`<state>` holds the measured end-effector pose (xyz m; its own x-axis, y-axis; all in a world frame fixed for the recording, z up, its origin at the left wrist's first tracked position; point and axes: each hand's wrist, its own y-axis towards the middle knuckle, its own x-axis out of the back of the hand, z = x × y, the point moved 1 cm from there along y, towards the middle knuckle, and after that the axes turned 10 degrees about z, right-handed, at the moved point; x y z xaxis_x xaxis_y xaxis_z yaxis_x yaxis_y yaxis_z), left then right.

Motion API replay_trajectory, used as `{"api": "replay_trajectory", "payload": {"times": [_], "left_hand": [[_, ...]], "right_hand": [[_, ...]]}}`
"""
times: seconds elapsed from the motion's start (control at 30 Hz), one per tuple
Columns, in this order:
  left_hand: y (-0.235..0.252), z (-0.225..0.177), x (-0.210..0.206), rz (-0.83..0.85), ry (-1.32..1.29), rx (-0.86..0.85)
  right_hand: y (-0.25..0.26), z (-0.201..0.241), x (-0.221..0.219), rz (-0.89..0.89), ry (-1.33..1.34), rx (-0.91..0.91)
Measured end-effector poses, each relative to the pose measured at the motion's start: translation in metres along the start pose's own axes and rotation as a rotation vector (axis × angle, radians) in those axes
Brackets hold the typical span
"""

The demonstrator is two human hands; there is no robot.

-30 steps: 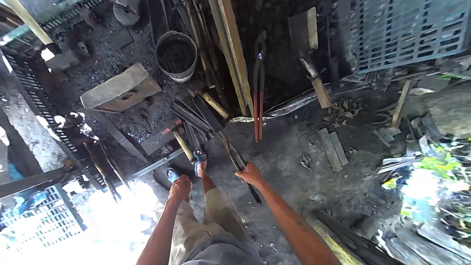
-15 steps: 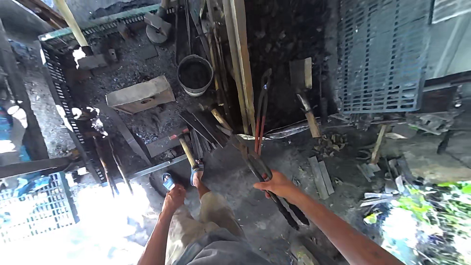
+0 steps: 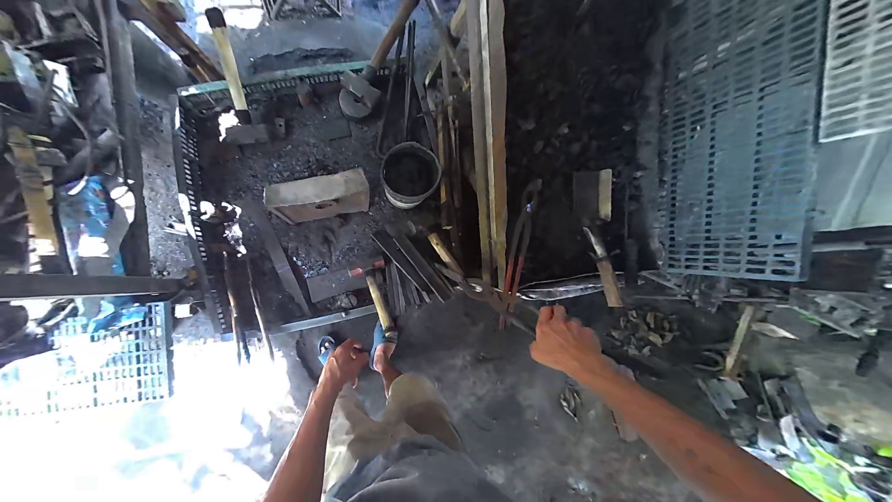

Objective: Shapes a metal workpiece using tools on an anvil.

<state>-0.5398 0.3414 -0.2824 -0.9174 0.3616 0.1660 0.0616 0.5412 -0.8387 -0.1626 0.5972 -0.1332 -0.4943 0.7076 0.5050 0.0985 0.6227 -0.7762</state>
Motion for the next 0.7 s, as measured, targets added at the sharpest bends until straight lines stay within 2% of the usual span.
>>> {"api": "replay_trajectory", "payload": {"times": [0.17,0.27,0.37,0.5,0.63,0.7], "left_hand": [[-0.008,0.007,0.022,-0.049,-0.059,-0.036],[-0.003,0.023,0.034,-0.026,-0.035,-0.054],[-0.004,0.042,0.049,0.007,0.021,-0.062],[-0.014,0.073,0.084,0.027,0.072,-0.042],[-0.014,0.108,0.107,0.032,0.048,0.012],[-0.010,0.115,0.109,0.074,0.085,0.059]], "right_hand": [[0.020,0.007,0.008,-0.124,-0.187,-0.003],[0.028,0.008,0.022,-0.107,-0.185,-0.066],[0.008,0.014,0.053,0.098,0.062,-0.085],[-0.041,-0.013,0.065,0.334,0.321,-0.076],[-0.140,-0.014,0.052,0.421,0.946,-0.196],[-0.178,0.000,0.039,0.427,1.202,-0.157]]}}
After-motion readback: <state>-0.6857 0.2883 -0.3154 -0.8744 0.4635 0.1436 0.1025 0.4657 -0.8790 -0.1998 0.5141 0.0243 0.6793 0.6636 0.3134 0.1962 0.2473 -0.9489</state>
